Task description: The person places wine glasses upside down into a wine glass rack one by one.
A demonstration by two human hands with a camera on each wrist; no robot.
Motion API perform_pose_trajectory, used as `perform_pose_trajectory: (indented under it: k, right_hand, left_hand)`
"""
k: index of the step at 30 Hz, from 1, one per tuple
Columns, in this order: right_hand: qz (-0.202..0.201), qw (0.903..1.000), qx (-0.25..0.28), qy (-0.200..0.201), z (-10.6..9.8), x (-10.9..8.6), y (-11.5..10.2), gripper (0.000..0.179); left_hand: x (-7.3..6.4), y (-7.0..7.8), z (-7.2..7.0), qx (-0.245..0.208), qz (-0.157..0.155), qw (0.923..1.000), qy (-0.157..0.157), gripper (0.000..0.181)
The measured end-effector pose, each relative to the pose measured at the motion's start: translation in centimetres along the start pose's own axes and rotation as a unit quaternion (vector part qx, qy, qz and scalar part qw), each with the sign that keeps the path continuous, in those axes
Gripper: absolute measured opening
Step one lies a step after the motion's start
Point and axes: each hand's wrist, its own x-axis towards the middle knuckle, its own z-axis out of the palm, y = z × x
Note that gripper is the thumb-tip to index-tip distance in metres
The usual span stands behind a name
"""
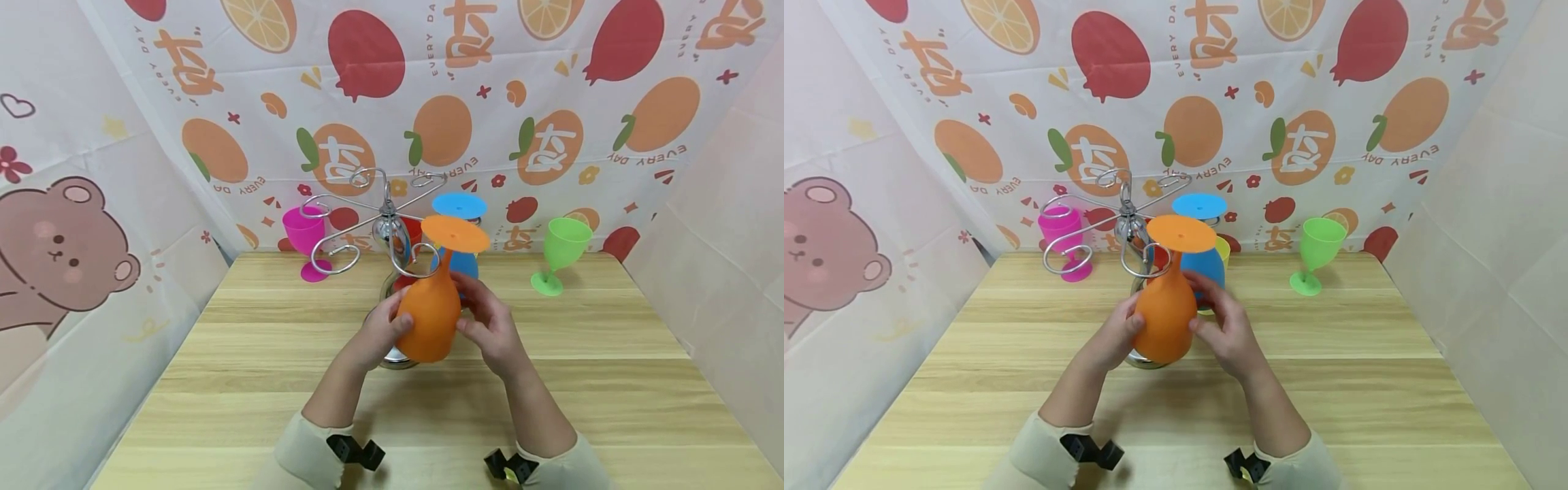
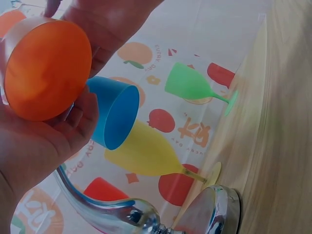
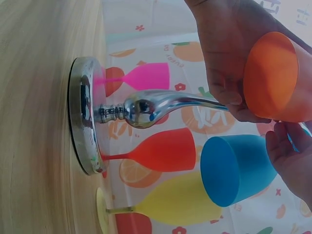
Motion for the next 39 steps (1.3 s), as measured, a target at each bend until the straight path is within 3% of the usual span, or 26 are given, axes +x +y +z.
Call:
perform_pose_trajectory:
  k: [5,12,18,21,27,33,39]
  right_hand:
    - [0.011,0.9997,-0.016,-0.011,0.0,0.2,-0.1,0.059]
    - [0.047,0.9986,-0.024,0.001,0.2,0.1,-0.1,0.063]
    - [0.071,0.9967,-0.024,0.032,0.4,0.1,-0.1,0.062]
    - [0.074,0.996,-0.025,0.042,0.5,0.1,-0.1,0.061]
    - [0.065,0.9963,-0.034,0.045,0.6,0.1,0.0,0.059]
    - [0.058,0.9962,-0.043,0.05,0.8,0.1,0.2,0.056]
    - [0.069,0.9948,-0.059,0.045,0.8,0.1,0.1,0.055]
  left_hand:
    - [0.1,-0.1,0.0,-0.011,-0.003,0.9999,0.005,0.106]
    - [0.4,0.0,0.2,-0.045,0.031,0.9985,-0.005,0.103]
    - [0.4,0.4,-0.1,0.0,0.076,0.9969,0.021,0.094]
    - [0.3,0.7,-0.3,0.032,0.083,0.9952,0.042,0.095]
    - [0.1,1.3,-0.6,0.078,0.066,0.992,0.073,0.084]
    - [-0.1,1.6,-0.7,0.081,0.043,0.9923,0.083,0.07]
    - [-0.3,1.6,-0.8,0.085,0.043,0.9916,0.088,0.071]
